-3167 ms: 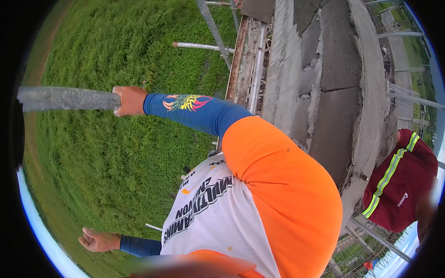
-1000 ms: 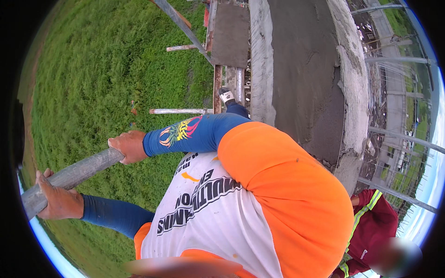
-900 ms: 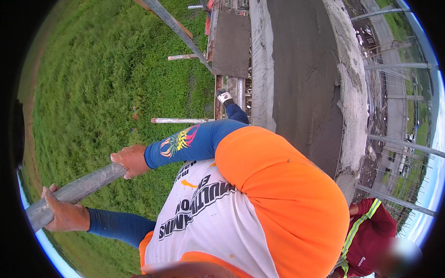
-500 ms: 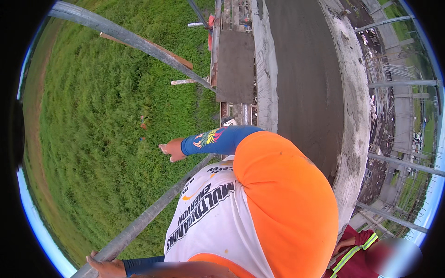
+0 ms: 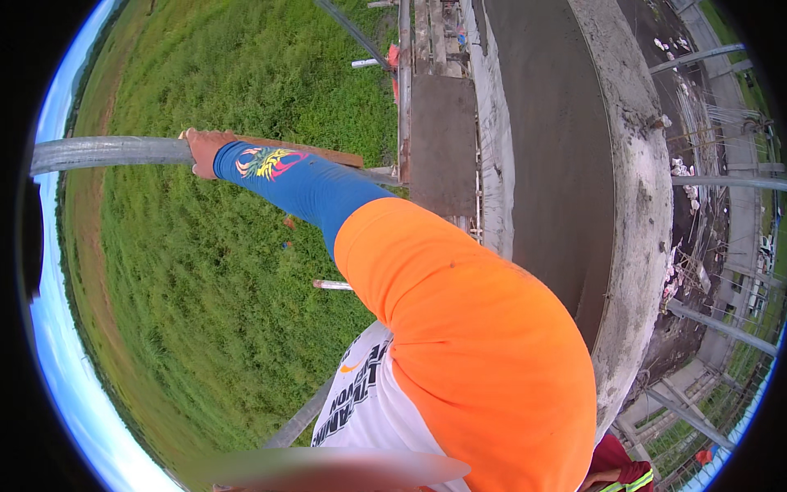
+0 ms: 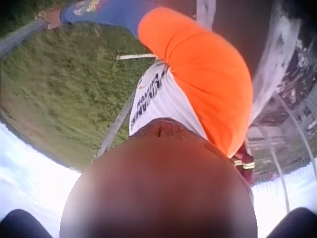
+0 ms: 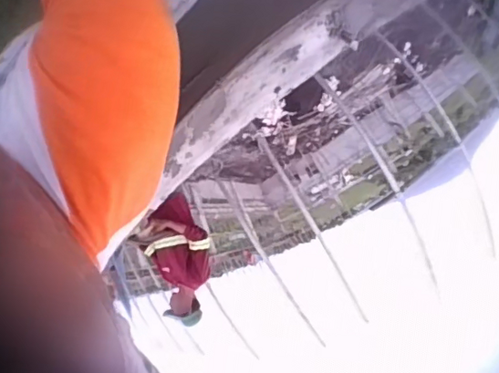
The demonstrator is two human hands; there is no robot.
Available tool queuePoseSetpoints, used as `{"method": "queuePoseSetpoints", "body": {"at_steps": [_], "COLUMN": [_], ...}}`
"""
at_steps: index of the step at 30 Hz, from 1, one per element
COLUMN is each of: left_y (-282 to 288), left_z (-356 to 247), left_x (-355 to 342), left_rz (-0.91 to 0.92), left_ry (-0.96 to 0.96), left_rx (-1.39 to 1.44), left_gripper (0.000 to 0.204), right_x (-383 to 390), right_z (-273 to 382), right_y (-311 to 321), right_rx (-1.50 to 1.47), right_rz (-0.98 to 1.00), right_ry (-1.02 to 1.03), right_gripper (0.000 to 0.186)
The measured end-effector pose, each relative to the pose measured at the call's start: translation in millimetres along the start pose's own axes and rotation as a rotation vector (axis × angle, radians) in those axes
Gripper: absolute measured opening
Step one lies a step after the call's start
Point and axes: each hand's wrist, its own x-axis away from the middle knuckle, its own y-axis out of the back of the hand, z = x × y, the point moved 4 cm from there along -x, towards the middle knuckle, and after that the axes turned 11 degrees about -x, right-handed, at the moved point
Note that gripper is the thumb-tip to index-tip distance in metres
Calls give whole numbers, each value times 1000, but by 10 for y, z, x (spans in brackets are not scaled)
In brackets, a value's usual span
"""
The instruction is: The person smooths a freshly poured concrete surface on a curved wall using a long-handled trowel. They repeatedly draw the tool along the wet concrete to level and finish the surface while standing on scaffolding.
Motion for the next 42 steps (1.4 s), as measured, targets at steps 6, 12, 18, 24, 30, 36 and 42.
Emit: {"method": "queuePoseSetpoints", "body": {"at_steps": [6, 12, 18, 24, 30, 36, 42], "left_y": [-325, -1924, -3988, -5314, -5475, -5505, -5548], "left_z": [-215, -2926, -5012, -5845, -5456, -5463, -5501], "left_x": [-74, -102, -524, -665, -710, -656, -546], "left_rz": [-289, -465, 233, 274, 240, 106, 83], "left_ry": [-192, -184, -87, 175, 296, 326, 399], "left_rx": [-226, -629, 487, 603, 548, 554, 409], "left_gripper": [72, 67, 87, 92, 53, 55, 70], "right_x": [-23, -28, -128, -189, -460, -587, -218], "right_z": [-58, -44, -103, -113, -496, -2874, -4975], "right_y": [-78, -87, -82, -3, 548, 1953, 3366], "right_rx": [-25, 52, 106, 172, 88, 336, 771], "right_rz": [34, -21, 70, 148, 631, 708, 684], "right_ry": [15, 17, 72, 285, 339, -186, -600], "right_gripper": [76, 70, 70, 76, 73, 47, 27]}}
